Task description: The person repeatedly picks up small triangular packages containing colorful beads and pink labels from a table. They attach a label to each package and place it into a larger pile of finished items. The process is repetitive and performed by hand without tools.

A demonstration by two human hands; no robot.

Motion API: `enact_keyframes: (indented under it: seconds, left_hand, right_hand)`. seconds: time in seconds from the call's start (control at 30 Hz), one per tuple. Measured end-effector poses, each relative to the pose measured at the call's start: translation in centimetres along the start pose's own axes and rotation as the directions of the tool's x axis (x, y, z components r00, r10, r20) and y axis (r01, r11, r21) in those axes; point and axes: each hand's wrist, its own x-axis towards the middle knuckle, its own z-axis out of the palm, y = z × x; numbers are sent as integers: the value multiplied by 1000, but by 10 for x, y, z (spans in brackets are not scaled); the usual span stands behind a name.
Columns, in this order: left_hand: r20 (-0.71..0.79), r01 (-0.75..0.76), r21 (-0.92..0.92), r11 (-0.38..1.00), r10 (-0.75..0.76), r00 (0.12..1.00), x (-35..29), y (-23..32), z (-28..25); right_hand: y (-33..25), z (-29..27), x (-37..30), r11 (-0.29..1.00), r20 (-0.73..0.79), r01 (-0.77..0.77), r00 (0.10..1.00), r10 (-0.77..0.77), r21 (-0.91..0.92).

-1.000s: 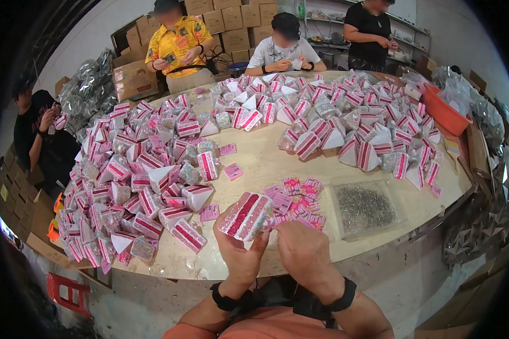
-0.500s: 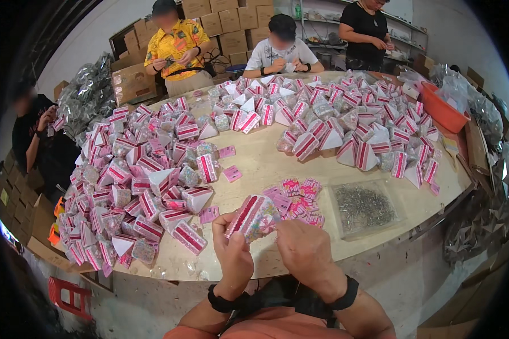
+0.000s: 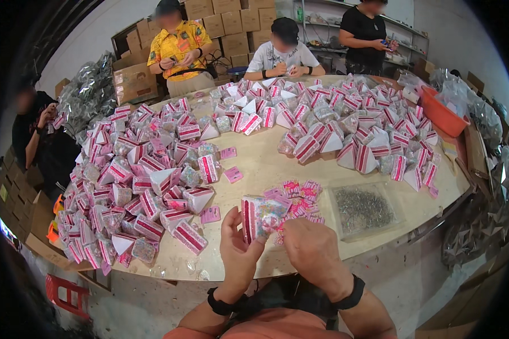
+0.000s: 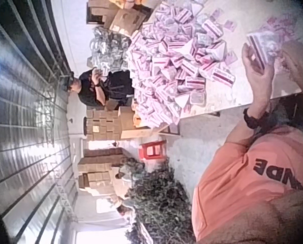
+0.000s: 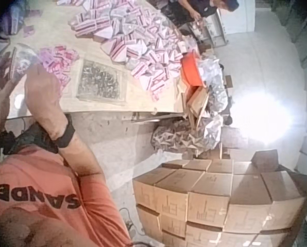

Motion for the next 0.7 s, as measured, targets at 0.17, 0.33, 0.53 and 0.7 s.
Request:
enact_keyframes:
  seconds: [0.17,0.33,0.53,0.7]
  left_hand:
    - [-12,-11,-19,1000,10,1000,-1,-1,-2]
    - [-18,2,-51,999,-3,1000,-2,1,3]
    - [-19,-12,-3,1000,12,1000,-2,0,3]
    - [-18,-60,28,998,61,998,-4,0,4]
  right_hand:
    - [-2,-3,1,997,-18,-35,999,36,62]
    - [-4,-1,1,996,-26,-63,998,64,58]
    - [-4,0,1,997,-19,-63,998,64,55]
    - [-3,4,0,995,-23,-77,997,78,63]
